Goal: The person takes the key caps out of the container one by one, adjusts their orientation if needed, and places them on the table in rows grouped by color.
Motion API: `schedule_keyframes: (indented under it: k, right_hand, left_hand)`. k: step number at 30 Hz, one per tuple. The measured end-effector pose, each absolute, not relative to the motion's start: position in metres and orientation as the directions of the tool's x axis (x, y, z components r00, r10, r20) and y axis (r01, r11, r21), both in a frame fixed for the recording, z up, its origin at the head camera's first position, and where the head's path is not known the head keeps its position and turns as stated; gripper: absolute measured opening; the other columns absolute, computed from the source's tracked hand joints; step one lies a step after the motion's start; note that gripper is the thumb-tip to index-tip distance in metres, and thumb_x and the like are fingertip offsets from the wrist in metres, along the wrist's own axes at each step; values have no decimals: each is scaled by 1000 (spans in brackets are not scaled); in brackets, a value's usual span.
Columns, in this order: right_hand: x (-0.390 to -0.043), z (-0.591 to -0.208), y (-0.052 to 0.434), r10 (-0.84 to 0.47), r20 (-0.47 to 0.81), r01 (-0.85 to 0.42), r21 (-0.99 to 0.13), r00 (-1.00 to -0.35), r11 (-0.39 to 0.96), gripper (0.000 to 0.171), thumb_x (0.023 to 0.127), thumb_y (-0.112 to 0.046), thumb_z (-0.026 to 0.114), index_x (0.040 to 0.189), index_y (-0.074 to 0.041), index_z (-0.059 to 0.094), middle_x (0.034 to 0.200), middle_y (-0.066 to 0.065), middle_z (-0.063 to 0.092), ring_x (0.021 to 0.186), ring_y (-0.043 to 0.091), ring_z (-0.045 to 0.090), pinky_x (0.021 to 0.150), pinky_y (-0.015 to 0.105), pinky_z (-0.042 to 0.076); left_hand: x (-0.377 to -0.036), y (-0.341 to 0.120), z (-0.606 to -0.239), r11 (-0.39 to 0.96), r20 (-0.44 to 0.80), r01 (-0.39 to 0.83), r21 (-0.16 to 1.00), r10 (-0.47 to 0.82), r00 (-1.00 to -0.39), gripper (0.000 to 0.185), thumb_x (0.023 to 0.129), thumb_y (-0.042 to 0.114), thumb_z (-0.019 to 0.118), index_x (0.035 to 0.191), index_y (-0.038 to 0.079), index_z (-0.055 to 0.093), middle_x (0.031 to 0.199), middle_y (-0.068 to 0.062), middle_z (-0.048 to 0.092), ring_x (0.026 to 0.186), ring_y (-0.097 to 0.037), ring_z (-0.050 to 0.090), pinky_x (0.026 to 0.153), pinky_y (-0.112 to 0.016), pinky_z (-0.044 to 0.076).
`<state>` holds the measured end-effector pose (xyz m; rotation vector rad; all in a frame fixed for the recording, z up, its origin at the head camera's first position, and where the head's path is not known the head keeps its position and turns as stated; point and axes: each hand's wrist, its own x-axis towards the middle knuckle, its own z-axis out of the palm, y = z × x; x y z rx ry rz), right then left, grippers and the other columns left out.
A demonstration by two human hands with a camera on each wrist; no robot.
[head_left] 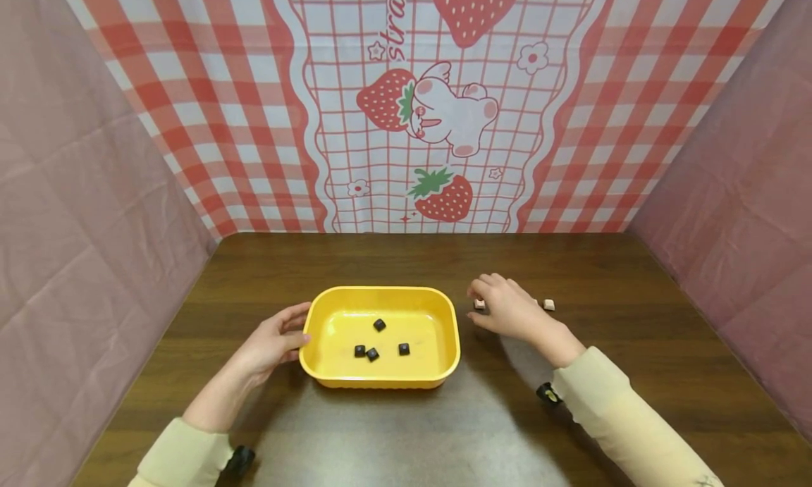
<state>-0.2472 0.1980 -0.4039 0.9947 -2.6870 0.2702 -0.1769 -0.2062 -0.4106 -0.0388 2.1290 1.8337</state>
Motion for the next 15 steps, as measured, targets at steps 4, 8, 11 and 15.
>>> schedule_keyframes:
  k: [4, 8, 11, 15]
  right_hand:
    - [-243, -394, 185, -606, 314, -658, -93, -731, 747, 30, 73, -27, 78, 94, -11, 62, 84, 0, 57, 79, 17, 50, 67, 36, 43]
    - [-238, -386, 172, -609, 315, -666, -115, -728, 737, 29, 75, -27, 77, 95, -12, 62, 84, -1, 55, 79, 16, 48, 68, 34, 41]
    - [-235, -382, 163, -619, 320, -680, -131, -717, 721, 30, 75, -26, 77, 97, -11, 63, 86, 0, 55, 79, 16, 47, 68, 34, 41]
    - [-233, -380, 152, -633, 320, -696, -137, -705, 705, 32, 76, -26, 76, 100, -10, 62, 90, 2, 58, 83, 17, 48, 70, 34, 42]
  left_hand:
    - [-176, -207, -411, 169, -259, -228, 959, 192, -946, 61, 93, -2, 50, 147, 0, 23, 143, -29, 33, 114, -32, 53, 78, -35, 53]
    - [-177, -207, -412, 165, -256, -226, 960, 192, -948, 60, 93, -3, 49, 147, 0, 23, 143, -29, 33, 115, -32, 53, 79, -35, 53]
    - [-177, -207, -412, 164, -253, -223, 961, 191, -948, 60, 93, -3, 49, 147, 0, 24, 143, -29, 33, 116, -32, 52, 79, -35, 53]
    - [-176, -206, -413, 165, -252, -222, 961, 190, -949, 60, 93, -2, 49, 147, 0, 24, 143, -29, 33, 117, -33, 52, 80, -36, 53]
